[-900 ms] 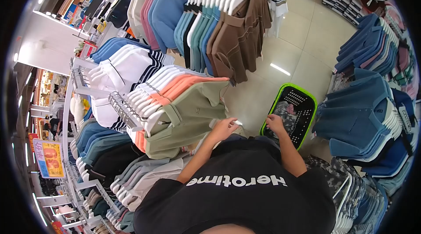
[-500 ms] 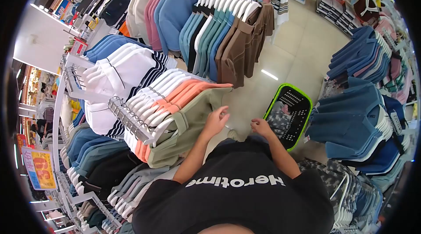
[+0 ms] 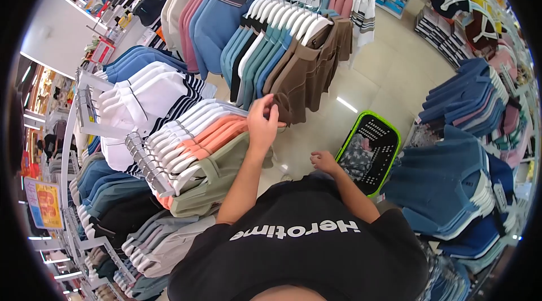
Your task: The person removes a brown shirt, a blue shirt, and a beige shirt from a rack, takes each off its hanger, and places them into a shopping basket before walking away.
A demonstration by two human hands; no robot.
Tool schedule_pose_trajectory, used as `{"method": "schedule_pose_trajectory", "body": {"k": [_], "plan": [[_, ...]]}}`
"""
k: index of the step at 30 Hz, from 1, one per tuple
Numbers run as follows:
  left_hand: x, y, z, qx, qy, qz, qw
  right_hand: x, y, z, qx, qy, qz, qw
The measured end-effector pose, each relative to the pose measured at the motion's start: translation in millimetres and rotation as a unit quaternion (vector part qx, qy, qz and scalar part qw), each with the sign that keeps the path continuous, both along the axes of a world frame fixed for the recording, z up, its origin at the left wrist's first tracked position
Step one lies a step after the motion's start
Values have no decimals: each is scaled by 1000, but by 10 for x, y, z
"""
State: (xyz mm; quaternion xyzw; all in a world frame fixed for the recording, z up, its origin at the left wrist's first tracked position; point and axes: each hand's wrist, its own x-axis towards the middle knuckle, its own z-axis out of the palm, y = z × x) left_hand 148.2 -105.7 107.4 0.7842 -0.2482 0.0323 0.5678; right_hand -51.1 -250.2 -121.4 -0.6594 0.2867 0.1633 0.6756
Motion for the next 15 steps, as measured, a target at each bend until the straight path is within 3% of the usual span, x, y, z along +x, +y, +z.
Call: {"method": "schedule_pose_trajectory", "body": {"k": [2,5,10,11,15], "plan": [[103,-244,73,36,-122,57,990,74,-278,7,1,-21,7,1000],[201,-601,13,79,-146,83,983,190,-711,83,1,-42,5,999],[209,-1061,-109,159,-49,44,985,167,-1481,-75,6,-56,-35,998],[215,-1140,-212,145,-94,79,982,143,-1617,-91,4,-49,-35,998],[40,-1240,25,144,-62,68,985,189,-2112,19,-29,-28,-19,999]]}}
